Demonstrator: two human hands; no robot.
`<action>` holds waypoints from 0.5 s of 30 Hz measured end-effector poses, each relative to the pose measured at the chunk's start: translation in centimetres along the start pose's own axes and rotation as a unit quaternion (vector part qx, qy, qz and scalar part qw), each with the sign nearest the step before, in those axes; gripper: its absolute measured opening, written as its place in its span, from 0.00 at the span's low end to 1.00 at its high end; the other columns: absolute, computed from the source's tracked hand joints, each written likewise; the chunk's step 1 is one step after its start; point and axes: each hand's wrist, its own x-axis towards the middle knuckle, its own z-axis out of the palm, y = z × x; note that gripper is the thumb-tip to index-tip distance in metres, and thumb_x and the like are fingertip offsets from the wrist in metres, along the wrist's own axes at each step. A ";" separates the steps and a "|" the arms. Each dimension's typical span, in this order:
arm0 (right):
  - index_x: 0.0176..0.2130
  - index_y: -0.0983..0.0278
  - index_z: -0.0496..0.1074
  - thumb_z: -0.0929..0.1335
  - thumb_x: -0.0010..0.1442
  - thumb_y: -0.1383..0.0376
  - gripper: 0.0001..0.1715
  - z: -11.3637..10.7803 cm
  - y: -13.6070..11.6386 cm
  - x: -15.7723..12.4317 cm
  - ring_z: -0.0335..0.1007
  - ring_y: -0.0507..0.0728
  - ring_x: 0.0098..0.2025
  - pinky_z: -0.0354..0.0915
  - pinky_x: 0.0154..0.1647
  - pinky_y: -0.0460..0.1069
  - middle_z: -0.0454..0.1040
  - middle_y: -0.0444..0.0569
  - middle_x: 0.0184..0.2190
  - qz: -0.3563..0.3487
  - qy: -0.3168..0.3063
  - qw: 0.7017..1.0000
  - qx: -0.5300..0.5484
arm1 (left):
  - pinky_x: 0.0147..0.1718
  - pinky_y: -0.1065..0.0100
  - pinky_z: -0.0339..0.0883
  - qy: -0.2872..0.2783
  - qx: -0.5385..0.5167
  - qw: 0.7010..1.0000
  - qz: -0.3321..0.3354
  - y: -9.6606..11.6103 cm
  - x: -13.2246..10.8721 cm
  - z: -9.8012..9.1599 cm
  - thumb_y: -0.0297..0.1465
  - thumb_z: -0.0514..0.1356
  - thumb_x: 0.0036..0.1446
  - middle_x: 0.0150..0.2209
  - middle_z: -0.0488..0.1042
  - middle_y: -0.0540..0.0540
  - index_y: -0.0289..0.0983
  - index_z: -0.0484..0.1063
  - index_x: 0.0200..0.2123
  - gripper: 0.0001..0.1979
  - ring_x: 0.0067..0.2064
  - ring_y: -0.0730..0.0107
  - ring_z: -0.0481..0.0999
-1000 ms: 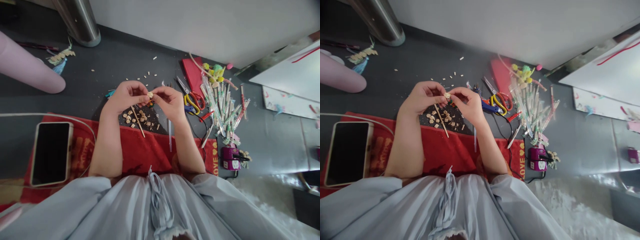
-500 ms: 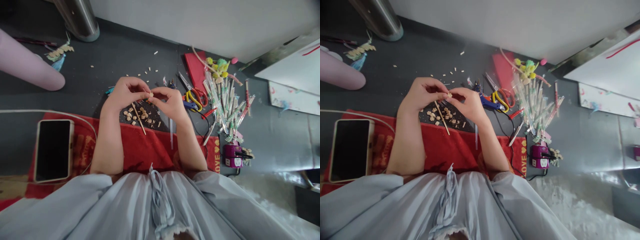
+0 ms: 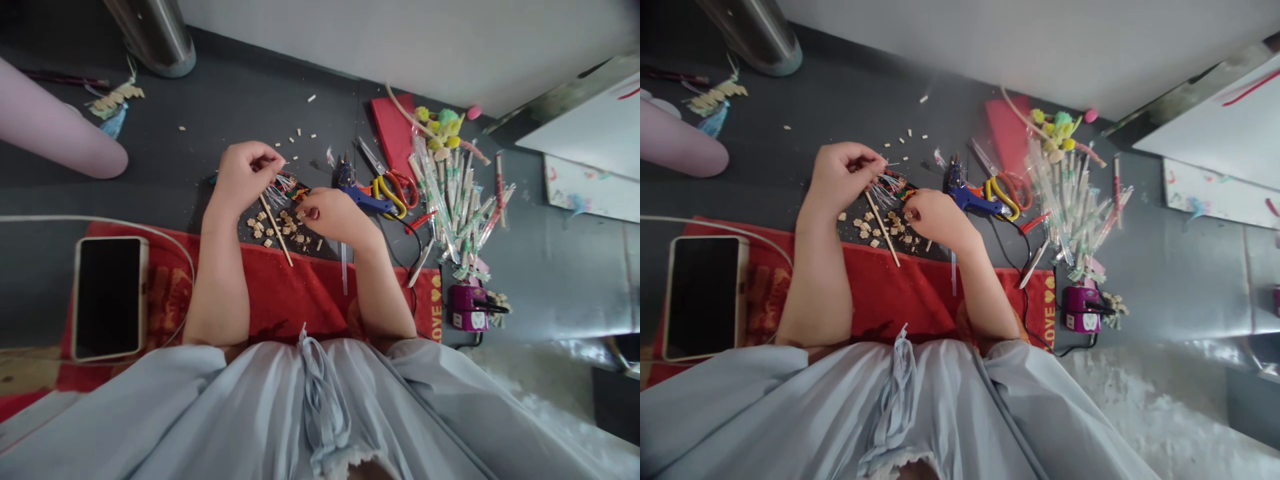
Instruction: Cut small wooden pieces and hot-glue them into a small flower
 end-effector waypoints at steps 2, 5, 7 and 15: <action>0.36 0.64 0.78 0.63 0.54 0.71 0.15 0.3 -0.2 0.2 0.70 0.57 0.38 0.62 0.40 0.50 0.77 0.51 0.34 -0.001 -0.009 1.000 -0.003 | 0.30 0.71 0.67 0.014 0.000 1.000 0.002 -0.5 0.1 0.0 0.36 0.62 0.52 0.23 0.71 0.50 0.38 0.74 0.32 0.07 0.29 0.72 0.72; 0.36 0.65 0.77 0.63 0.54 0.71 0.14 0.6 -0.4 0.4 0.70 0.57 0.37 0.61 0.39 0.50 0.78 0.51 0.34 0.007 -0.009 1.000 -0.006 | 0.33 0.71 0.67 0.030 0.009 1.000 0.006 -0.8 0.2 -0.1 0.36 0.62 0.52 0.25 0.72 0.49 0.38 0.74 0.32 0.08 0.32 0.70 0.73; 0.36 0.65 0.76 0.63 0.54 0.71 0.13 0.7 -0.5 0.4 0.70 0.57 0.37 0.60 0.38 0.50 0.77 0.51 0.34 0.009 -0.005 1.000 -0.010 | 0.34 0.71 0.67 0.029 0.012 0.999 0.007 -0.8 0.2 -0.1 0.37 0.61 0.53 0.25 0.72 0.48 0.38 0.74 0.32 0.08 0.34 0.69 0.73; 0.35 0.65 0.76 0.63 0.55 0.70 0.12 0.8 -0.8 0.5 0.71 0.58 0.39 0.60 0.40 0.50 0.77 0.51 0.35 0.007 -0.005 1.000 -0.016 | 0.35 0.69 0.66 0.025 0.042 0.999 0.022 -0.6 0.2 -0.1 0.35 0.61 0.52 0.23 0.70 0.49 0.39 0.73 0.32 0.06 0.34 0.67 0.73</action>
